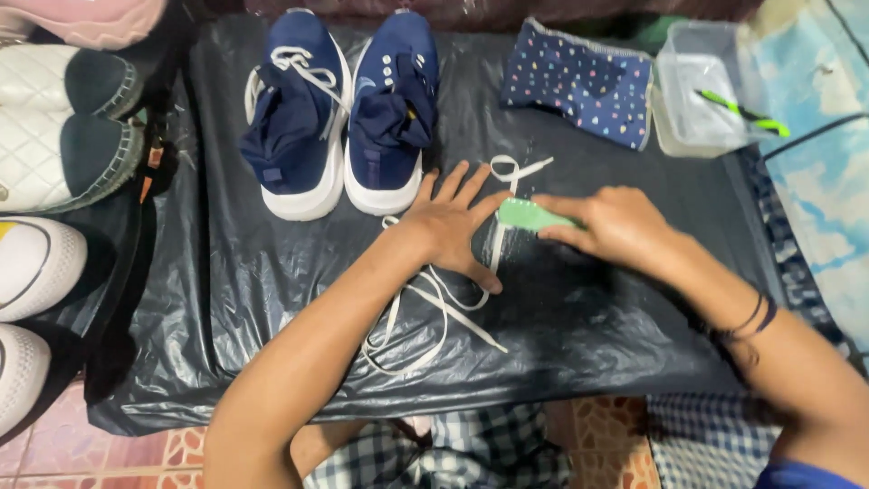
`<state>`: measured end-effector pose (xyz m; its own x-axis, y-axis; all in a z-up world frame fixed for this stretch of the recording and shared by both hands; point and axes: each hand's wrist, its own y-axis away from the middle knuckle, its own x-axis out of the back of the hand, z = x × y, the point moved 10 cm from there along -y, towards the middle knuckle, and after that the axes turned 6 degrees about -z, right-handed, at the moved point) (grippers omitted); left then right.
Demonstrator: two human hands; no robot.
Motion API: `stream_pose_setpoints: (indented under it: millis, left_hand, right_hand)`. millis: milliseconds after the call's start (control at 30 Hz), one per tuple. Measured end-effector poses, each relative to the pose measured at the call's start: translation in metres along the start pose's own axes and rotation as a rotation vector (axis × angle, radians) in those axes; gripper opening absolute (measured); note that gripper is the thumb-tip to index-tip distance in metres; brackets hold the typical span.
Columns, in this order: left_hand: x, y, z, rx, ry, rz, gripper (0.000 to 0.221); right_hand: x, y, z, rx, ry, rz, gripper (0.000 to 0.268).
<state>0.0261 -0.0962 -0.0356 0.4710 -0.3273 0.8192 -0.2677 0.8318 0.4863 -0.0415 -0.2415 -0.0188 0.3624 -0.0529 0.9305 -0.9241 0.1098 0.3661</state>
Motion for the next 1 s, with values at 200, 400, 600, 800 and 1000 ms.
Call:
stream_pose_setpoints:
  millis: [200, 400, 600, 800, 1000]
  left_hand:
    - [-0.004, 0.002, 0.001, 0.028, -0.043, -0.041, 0.141]
    - [-0.001, 0.005, 0.003, 0.051, -0.075, -0.056, 0.143]
    - [0.004, 0.005, 0.003, -0.009, -0.036, 0.033, 0.144]
    - [-0.003, 0.0, -0.001, -0.04, -0.033, 0.079, 0.145]
    - [-0.002, -0.013, -0.008, -0.061, -0.024, 0.205, 0.108]
  right_hand:
    - [-0.018, 0.002, -0.014, 0.029, -0.046, -0.133, 0.056]
    - [-0.019, 0.01, -0.031, 0.05, -0.065, -0.165, 0.056]
    - [0.006, 0.001, -0.001, -0.011, -0.116, -0.039, 0.048]
    - [0.004, 0.0, -0.001, 0.012, -0.18, 0.008, 0.043]
    - [0.008, 0.005, -0.003, 0.022, -0.155, 0.042, 0.039]
